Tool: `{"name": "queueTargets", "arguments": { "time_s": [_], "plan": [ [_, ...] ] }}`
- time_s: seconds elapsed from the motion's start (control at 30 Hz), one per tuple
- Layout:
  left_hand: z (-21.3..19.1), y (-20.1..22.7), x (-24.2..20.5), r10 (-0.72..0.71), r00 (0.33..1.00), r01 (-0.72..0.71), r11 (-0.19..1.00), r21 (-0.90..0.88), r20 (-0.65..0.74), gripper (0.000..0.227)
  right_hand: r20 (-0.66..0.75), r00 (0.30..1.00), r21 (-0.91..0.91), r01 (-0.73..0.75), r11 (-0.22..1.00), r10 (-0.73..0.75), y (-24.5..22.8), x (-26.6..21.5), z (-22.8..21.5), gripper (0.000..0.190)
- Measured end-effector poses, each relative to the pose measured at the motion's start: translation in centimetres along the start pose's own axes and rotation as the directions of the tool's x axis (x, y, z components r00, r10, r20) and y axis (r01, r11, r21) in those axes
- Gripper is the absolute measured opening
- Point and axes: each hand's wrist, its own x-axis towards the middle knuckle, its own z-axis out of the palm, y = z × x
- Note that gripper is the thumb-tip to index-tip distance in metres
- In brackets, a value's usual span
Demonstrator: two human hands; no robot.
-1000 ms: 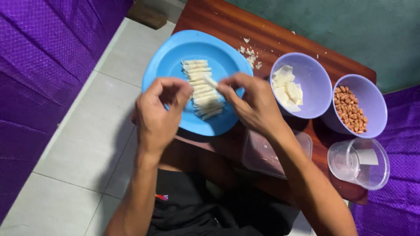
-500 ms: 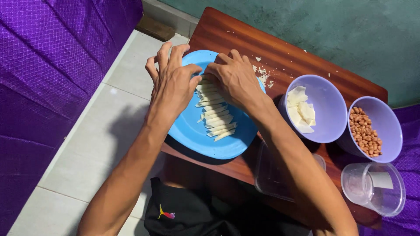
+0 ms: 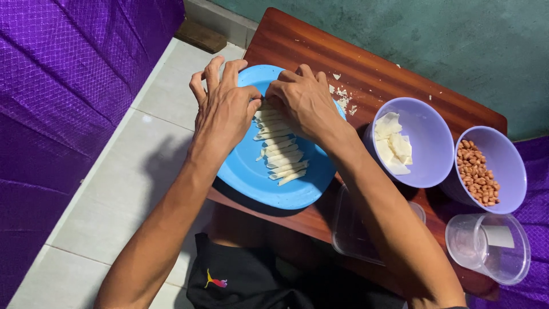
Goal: Preparing peanut-filled rolled snacks by hand
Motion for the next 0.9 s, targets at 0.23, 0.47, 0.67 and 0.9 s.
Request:
{"name": "queueTargets", "arguments": {
  "time_s": [0.23, 0.47, 0.67, 0.9],
  "plan": [
    [-0.2, 0.0, 0.0, -0.003, 1.000, 0.004, 1.000, -0.015, 0.011, 0.011, -0.053, 0.998, 0.011, 0.024, 1.000, -0.024, 0.0, -0.2, -0.1, 0.010],
    [-0.3, -0.3, 0.0, 0.008, 1.000, -0.009, 1.000, -0.019, -0.027, 0.012, -0.153, 0.987, -0.047, 0.044, 0.998, -0.050, -0.2, -0.6, -1.7, 0.004],
    [-2.3, 1.9, -0.2, 0.052, 0.997, -0.055, 0.997, -0.048, -0.057, 0.014, -0.192, 0.980, 0.186, -0.017, 0.982, 0.053, -2.3, -4.0, -6.3, 0.003],
    [-4.2, 8.0, -0.5, 0.152, 0.988, -0.149, 0.975, -0.167, 0.004, 0.015, -0.221, 0.952, 0.353, -0.126, 0.927, 0.213, -2.3, -11.4, -11.7, 0.003]
  ]
}}
